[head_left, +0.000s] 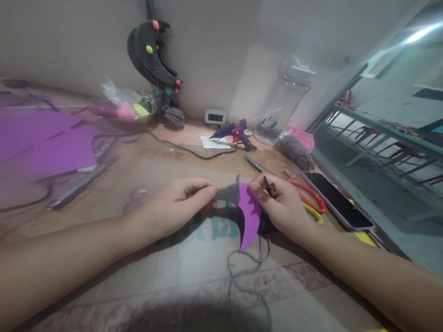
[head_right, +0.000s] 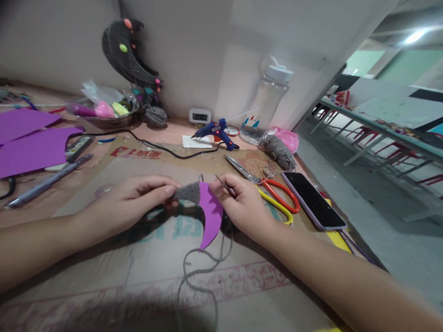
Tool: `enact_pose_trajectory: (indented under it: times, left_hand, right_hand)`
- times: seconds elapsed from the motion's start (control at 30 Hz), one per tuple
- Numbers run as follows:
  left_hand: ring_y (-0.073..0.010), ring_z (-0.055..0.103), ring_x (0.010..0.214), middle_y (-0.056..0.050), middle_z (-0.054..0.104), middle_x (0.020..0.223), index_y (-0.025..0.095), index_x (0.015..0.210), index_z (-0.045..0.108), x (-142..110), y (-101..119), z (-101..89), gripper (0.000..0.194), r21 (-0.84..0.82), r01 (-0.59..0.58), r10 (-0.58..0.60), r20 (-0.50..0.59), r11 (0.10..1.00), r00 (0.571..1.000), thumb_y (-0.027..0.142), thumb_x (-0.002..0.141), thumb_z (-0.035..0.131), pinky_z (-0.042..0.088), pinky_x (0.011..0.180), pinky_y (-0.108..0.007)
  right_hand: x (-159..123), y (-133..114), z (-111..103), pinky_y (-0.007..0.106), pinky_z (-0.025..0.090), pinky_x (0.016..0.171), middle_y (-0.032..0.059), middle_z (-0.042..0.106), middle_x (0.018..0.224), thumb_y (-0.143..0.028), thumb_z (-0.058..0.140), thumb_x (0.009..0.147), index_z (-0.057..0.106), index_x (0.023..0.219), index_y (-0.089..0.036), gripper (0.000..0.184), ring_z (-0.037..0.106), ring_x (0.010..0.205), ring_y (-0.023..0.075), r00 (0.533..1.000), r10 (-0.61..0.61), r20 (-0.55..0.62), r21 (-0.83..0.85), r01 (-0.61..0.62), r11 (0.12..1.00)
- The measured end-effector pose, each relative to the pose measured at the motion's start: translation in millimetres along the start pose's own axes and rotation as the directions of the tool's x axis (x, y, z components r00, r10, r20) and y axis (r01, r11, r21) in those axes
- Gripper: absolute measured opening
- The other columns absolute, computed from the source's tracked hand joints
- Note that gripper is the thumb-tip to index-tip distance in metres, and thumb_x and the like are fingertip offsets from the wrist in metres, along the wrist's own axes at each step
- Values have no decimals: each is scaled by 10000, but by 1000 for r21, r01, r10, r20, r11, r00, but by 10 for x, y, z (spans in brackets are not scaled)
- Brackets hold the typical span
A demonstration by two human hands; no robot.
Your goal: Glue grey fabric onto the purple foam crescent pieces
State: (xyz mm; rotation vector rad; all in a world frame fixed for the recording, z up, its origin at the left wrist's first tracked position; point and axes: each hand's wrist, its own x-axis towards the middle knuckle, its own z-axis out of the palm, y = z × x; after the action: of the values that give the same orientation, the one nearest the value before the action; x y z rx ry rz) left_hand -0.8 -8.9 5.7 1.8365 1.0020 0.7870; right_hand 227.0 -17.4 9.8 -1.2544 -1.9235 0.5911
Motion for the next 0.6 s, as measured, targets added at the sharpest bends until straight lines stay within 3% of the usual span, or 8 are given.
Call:
enact_pose_trajectory:
  times: [0.3, 0.6]
  left_hand:
    - [-146, 551, 647, 10, 636, 707, 200, 790, 652, -1, 36, 0, 313, 71, 46, -47, 16, 996, 999, 462, 883, 508, 398, 585, -251]
    - [-152, 569, 686, -9, 649, 764, 189, 901, 672, -11, -29, -1, 277, 59, -21, 17, 65, 998, 998, 362, 913, 456, 413, 590, -254]
  right_hand:
    - [10, 19, -5, 241, 358, 509, -25, 479, 615, -458, 502, 918, 509, 704, -182, 349, 458, 546, 109, 1000, -7, -8, 25, 7, 1000]
    - [15, 18, -8, 250, 350, 512, -25, 473, 604, -455, 487, 921, 498, 699, -184, 350, 459, 541, 113, 1000, 4, -29, -15, -5, 1000]
